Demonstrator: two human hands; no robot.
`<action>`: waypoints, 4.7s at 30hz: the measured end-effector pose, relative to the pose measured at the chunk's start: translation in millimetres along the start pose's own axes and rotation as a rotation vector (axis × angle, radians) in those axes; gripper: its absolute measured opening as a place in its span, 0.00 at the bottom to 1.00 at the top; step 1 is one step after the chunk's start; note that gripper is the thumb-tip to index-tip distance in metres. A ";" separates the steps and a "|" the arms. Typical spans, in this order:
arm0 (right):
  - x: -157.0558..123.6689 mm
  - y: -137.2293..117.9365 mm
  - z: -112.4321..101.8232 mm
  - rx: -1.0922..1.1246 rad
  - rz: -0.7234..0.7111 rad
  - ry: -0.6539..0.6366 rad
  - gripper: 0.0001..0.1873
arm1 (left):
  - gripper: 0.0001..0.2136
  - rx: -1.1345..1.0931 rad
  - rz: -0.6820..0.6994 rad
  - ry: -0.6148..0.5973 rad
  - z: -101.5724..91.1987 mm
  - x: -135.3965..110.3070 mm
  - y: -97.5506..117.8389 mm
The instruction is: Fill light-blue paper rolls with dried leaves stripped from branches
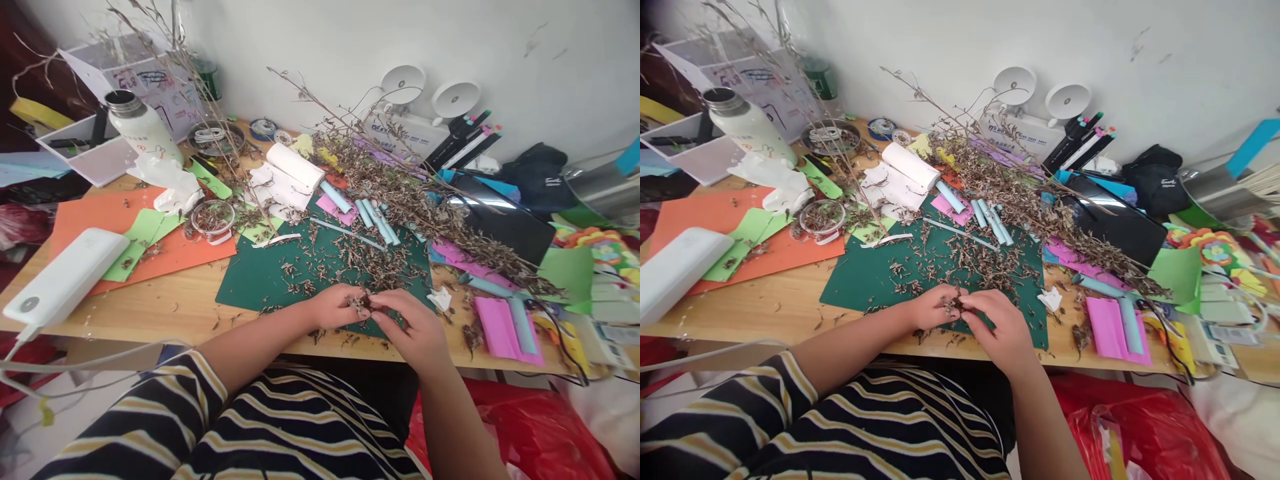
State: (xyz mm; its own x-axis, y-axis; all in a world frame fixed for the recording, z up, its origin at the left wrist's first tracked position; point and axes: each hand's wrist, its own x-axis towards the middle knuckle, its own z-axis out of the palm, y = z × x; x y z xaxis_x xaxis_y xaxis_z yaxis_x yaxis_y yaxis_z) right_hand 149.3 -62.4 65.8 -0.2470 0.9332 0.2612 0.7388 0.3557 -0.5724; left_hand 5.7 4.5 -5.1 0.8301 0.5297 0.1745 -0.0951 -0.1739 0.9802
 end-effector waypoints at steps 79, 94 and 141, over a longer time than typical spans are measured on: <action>29.2 -2.4 -6.6 0.445 0.507 -0.412 0.04 | 0.20 -0.009 0.048 0.050 6.5 -2.9 2.1; 6.6 29.1 7.2 0.709 0.363 -0.217 0.08 | 0.16 -0.066 0.103 0.033 4.4 -3.5 5.7; 40.6 -28.7 -35.3 -0.111 0.381 -0.655 0.04 | 0.13 -0.045 0.078 -0.041 3.1 -1.3 -0.2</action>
State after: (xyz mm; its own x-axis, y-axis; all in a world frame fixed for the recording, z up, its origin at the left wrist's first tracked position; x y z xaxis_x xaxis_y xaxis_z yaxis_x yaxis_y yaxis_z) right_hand 140.2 -36.6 120.3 -0.2579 0.8426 -0.4727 0.8976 0.0279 -0.4399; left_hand 6.4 1.2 -5.8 0.8408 0.4816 0.2474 -0.1841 -0.1754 0.9671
